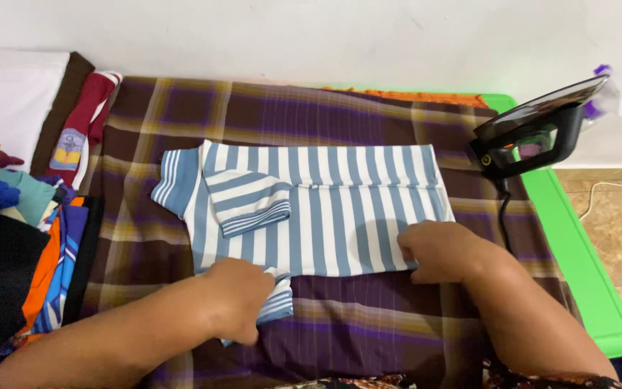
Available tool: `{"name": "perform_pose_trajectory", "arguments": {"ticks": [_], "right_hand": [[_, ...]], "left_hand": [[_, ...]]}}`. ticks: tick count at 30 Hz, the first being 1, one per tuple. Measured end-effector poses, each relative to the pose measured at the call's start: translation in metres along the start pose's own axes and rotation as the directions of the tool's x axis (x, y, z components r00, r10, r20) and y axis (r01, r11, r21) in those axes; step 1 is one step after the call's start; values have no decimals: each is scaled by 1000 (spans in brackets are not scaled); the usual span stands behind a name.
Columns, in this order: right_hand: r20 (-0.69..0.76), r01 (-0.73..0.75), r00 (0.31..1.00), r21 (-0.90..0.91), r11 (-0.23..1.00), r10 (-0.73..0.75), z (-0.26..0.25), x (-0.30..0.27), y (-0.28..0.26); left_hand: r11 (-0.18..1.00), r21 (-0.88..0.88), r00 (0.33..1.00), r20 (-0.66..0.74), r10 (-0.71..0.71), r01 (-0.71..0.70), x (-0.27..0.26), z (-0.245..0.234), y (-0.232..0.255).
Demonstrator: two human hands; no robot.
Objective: Iron a striped polo shirt and fold it before placing it on a stack of laundry.
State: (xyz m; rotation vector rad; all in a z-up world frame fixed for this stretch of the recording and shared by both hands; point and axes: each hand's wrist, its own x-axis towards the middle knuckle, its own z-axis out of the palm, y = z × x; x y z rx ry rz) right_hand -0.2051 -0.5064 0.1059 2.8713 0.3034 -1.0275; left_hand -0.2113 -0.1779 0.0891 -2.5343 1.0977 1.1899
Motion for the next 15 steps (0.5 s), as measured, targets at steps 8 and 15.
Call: {"name": "perform_pose_trajectory", "arguments": {"ticks": [8, 15], "right_hand": [[-120, -2, 993, 143, 990, 19, 27, 53, 98], [-526, 297, 816, 738, 605, 241, 21, 94, 136]], "left_hand": [[964, -219, 987, -17, -157, 150, -10, -28, -49], [362, -814, 735, -572, -363, -455, 64, -13, -184]]}}
